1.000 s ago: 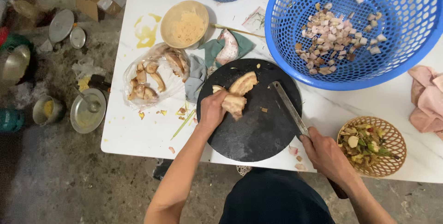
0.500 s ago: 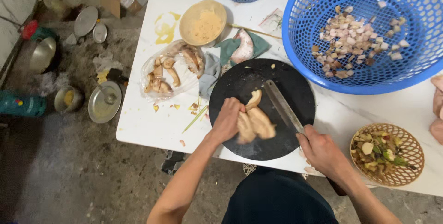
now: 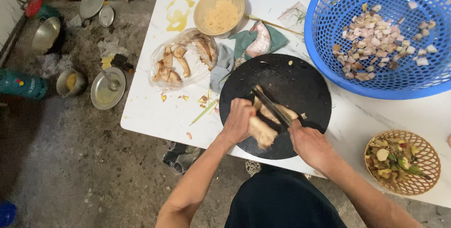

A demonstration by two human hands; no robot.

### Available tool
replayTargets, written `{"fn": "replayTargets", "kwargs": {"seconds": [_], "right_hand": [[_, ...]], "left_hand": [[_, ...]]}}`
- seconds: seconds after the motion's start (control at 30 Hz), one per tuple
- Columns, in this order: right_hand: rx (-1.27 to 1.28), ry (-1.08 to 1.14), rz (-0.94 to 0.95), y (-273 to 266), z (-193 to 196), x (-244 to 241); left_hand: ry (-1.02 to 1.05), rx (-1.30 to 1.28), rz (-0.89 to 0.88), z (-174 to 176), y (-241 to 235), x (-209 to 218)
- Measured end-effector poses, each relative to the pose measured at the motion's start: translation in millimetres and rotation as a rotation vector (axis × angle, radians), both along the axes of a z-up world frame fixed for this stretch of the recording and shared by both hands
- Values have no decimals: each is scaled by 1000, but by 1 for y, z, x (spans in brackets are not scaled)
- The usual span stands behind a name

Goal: The person slices pieces of cooked pork belly into small cubes on a black cutting board using a knife and then places the sliced meat into a blue plastic basket.

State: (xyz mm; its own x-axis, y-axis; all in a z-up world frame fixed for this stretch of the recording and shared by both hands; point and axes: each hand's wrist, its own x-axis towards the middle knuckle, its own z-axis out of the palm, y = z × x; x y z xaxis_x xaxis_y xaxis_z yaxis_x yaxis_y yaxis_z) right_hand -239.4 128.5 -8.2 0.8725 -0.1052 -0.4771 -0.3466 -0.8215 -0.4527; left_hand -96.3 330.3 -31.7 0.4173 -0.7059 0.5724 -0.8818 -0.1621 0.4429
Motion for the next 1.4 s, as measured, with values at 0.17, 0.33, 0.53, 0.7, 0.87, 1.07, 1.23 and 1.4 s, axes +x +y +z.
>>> {"fn": "replayTargets", "kwargs": {"seconds": [0.17,0.33,0.53,0.7,0.87,1.07,1.23,1.4], "right_hand": [[-112,-132,29,-2,2,11],[-229,-317,83,-18,12,37],[-151,-255,127,-3,3,22],[-100,-198,134,1,-6,23],[-85,-340,178,1,8,-1],[-124,-296,284,19,15,-35],[-346,-233,350,37,2,-46],[-447,-162,313,46,-12,-48]], "left_hand": [[225,-204,213,14,11,-10],[537,-12,687,16,12,-22],[713,328,819,22,10,-53],[944,498,645,41,-3,-84],[799,382,694,43,15,-86],[432,85,245,28,38,-58],[368,80,235,16,36,-47],[383,65,240,9,32,-44]]}}
